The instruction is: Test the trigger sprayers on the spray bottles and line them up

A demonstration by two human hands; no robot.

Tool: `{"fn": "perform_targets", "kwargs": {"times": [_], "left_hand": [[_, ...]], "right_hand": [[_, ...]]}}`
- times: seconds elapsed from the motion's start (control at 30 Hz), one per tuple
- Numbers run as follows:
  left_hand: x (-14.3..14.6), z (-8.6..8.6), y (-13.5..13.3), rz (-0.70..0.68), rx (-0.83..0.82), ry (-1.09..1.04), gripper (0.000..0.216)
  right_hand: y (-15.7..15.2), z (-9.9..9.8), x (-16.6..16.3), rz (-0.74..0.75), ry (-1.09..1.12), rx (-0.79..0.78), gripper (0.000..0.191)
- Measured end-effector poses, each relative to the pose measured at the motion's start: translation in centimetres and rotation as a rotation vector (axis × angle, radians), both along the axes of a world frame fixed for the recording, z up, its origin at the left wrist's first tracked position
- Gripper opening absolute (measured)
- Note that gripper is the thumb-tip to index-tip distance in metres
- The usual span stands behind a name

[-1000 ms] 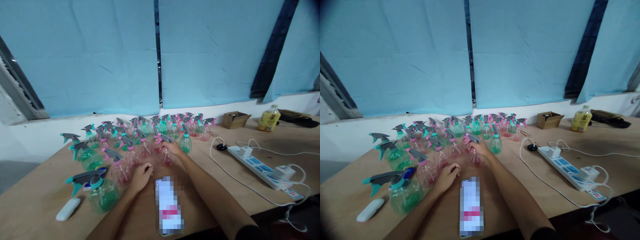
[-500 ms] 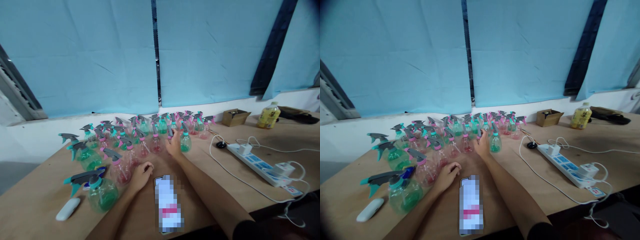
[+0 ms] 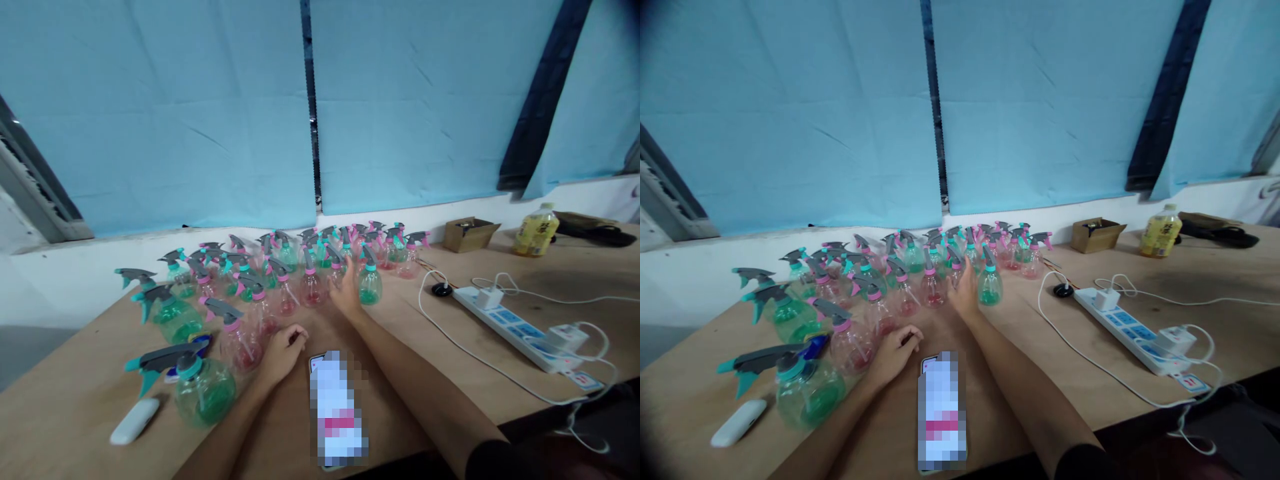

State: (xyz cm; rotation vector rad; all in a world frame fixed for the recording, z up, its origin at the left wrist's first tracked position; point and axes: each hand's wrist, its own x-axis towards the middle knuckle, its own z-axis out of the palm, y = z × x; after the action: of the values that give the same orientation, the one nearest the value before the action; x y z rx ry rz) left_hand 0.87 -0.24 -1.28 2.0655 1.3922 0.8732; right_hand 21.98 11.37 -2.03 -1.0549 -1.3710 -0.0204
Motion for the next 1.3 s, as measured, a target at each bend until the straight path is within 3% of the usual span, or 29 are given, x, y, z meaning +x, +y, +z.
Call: {"fn": "perform_targets", "kwargs": {"times": [0.13,0.3,0.43,0.57,0.77,0.9,1.0,1.1,1.2,1.3], "left_hand": [[0.0,-0.2,0.1,0.0,0.008,0.0,0.024],[0.0,-0.3,0.2,-0.003,0.004,-0.003,0.026],[0.1,-0.1,0.1,-0.005,0.001,-0.007,0.026],[0.2,0.1,0.0,-0.005,-0.016,-0.005,0.027],[0.1,-0.3,0.2,-0.002,-0.019,0.002,0.027],[0.1,-0.5,0.3,-0.002,-0.019,0.0,0.026],[0.1,-0.5,0.3,-0.009,-0.023,-0.003,0.025],[0.1,-0.4,0.3,-0.019,-0.02,-0.011,0.024],[0.1,-0.4,0.3,-0.016,-0.025,-0.016,0.024],[0.1,-0.4,0.3,-0.007,-0.033,-0.021,0.025]], "right_hand": [[-0.8,2.0,-0.1,-0.005,0.029,0.1,0.067],[-2.6,6.5,-0.2,-0.004,0.036,0.176,0.065],[-3.0,9.3,1.2,-0.168,-0.041,0.141,0.064],[-2.5,10.6,4.6,-0.359,-0.11,-0.079,0.063],[-2.3,10.4,8.3,-0.366,-0.208,-0.501,0.072],[-2.4,10.2,8.8,-0.398,-0.376,-0.723,0.056],[-2.6,10.7,8.5,-0.334,-0.506,-0.767,0.037],[-3.0,11.4,7.5,-0.141,-0.611,-0.748,0.023],[-3.4,11.7,5.4,0.054,-0.648,-0.686,0.015],[-3.9,11.4,2.8,0.133,-0.611,-0.57,0.011]]}}
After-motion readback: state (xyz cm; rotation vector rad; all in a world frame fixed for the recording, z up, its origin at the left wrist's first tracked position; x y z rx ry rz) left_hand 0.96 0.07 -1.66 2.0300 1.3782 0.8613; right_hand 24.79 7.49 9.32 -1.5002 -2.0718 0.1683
